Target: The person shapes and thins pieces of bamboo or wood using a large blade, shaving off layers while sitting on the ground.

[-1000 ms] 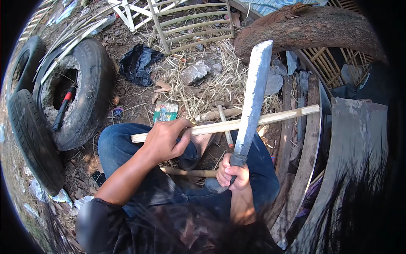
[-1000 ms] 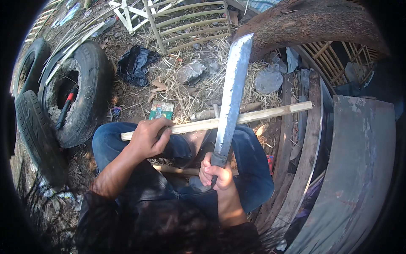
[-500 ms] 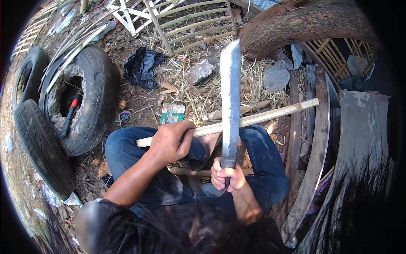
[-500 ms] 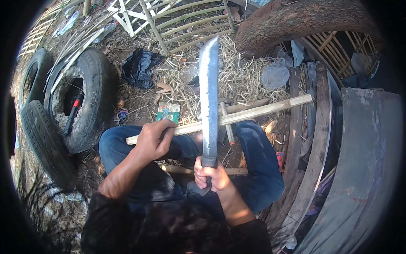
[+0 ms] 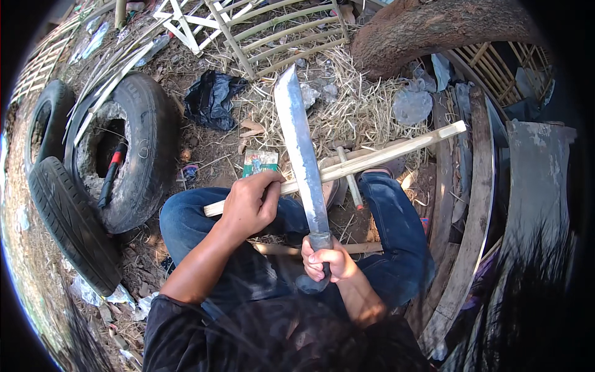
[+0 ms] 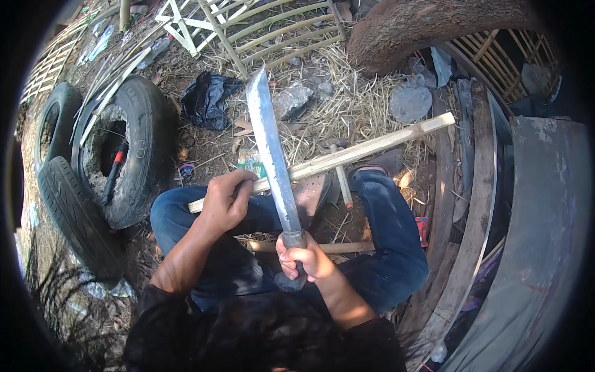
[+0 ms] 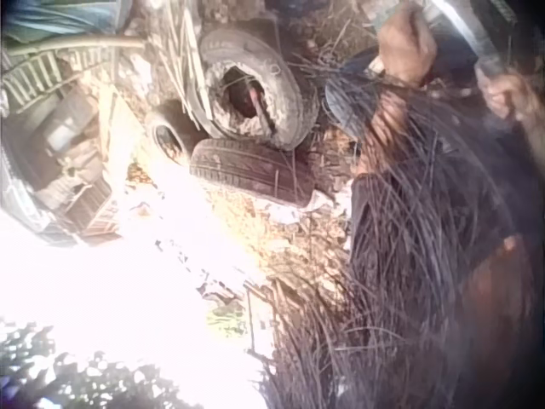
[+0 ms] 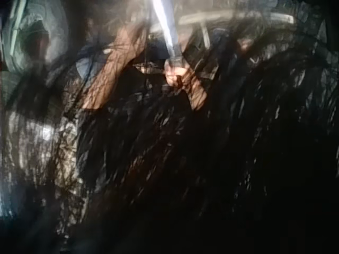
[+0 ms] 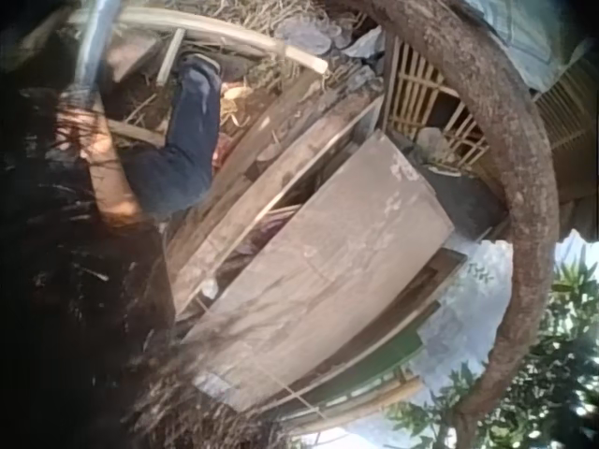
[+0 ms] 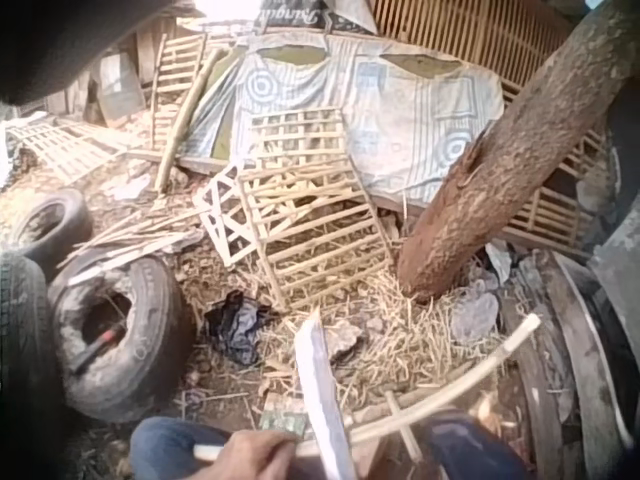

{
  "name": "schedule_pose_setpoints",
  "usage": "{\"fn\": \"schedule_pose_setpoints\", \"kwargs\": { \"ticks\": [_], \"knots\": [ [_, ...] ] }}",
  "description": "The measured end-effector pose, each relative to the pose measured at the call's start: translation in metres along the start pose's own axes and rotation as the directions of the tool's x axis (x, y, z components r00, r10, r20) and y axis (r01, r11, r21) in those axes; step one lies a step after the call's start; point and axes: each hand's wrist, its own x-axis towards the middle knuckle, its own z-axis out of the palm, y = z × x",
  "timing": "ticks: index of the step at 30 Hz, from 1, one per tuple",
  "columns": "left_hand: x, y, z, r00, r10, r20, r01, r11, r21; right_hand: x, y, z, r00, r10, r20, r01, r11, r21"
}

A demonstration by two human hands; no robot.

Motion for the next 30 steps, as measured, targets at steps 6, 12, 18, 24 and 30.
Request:
{"fn": "schedule_pose_setpoints", "kwargs": {
  "ticks": [6, 12, 18, 24, 30],
  "knots": [
    [0.004, 0.001, 0.002, 1.0, -0.022, -0.02, 0.022, 1.0, -0.015, 0.007, -0.005, 0.002, 0.996, -0.077, -0.035, 0.079, 0.994, 0.081],
    [0.003, -0.002, 0.006, 1.0, -0.02, 0.012, 0.02, 0.999, 0.038, -0.001, -0.005, -0.017, 0.992, -0.107, -0.064, 0.11, 0.993, 0.038],
    [0.002, -0.008, 0.01, 0.994, -0.103, 0.045, 0.104, 0.995, -0.01, 0.005, 0.007, -0.015, 1.0, -0.018, 0.002, 0.018, 0.996, 0.091],
    [0.004, 0.001, 0.015, 0.997, -0.072, 0.035, 0.071, 0.997, 0.031, 0.011, 0.014, -0.015, 0.994, -0.107, 0.01, 0.1, 0.958, 0.27],
    [0.002, -0.009, 0.016, 0.993, -0.116, 0.018, 0.117, 0.992, -0.043, 0.009, 0.014, -0.022, 0.994, -0.101, 0.042, 0.089, 0.97, 0.224]
  ]
}}
